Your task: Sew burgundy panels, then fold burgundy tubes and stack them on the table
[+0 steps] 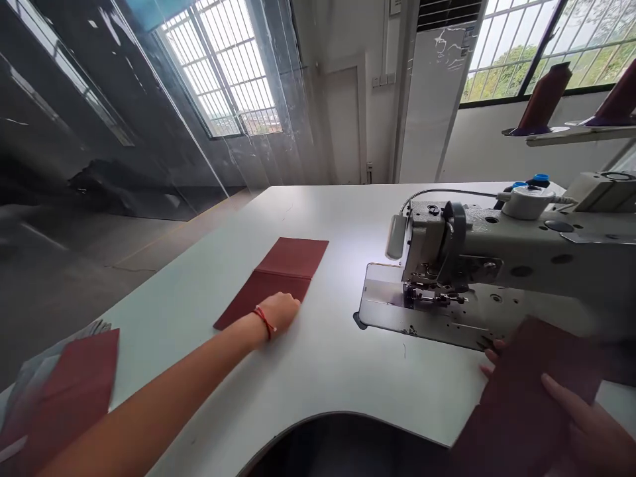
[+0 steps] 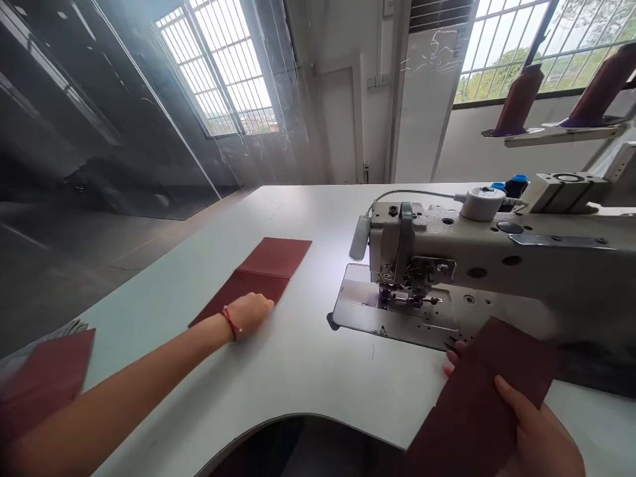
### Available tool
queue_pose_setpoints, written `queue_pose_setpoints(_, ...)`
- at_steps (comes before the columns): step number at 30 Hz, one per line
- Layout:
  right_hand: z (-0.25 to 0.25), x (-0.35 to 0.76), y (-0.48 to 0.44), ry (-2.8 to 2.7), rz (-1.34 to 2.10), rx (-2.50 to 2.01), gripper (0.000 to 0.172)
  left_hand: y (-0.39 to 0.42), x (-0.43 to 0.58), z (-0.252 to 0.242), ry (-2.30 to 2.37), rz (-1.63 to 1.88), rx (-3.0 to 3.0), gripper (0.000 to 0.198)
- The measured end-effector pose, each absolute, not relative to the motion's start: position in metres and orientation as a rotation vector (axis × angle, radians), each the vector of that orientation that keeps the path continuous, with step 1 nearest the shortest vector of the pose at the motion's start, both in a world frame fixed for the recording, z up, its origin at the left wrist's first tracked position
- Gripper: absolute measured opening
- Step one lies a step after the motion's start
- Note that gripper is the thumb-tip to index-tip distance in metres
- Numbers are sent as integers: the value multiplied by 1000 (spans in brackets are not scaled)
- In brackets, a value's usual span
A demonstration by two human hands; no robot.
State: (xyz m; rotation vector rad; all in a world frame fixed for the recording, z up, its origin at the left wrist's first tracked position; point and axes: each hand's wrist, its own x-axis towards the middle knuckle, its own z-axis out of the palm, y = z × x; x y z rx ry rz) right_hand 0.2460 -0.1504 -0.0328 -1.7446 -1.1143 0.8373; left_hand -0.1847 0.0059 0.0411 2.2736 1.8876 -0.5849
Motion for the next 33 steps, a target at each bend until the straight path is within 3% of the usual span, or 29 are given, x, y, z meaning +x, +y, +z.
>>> queue_pose_setpoints(3,-14,209,-174,-522,1373,-1307,37,-55,-124,34,1564,-574,2455,16)
queue_pose_setpoints(8,-4,183,-213,-303,1633,-972,41,-115,-60,32,1255,-470,2599,16)
queue_pose_setpoints(11,-9,194,-229,-295,1606,-947,37,-122,-45,41,1213,-400,2553,10)
queue_pose_setpoints(16,-17,185,-247,-518,1533,-1134,34,-140,-25,62,1145,157,2301,31)
queue_pose_setpoints(19,-16,162,-249,-958,1333,-1286,32,-162,-9,62,1049,421,1962,41)
queue_pose_setpoints(24,-15,146,-241,-1583,873,-1189,17,-178,6,45,945,620,1397,17)
queue_pose_setpoints(33,-8,140,-247,-1604,798,-1099,24,-182,-2,48,868,799,1451,12)
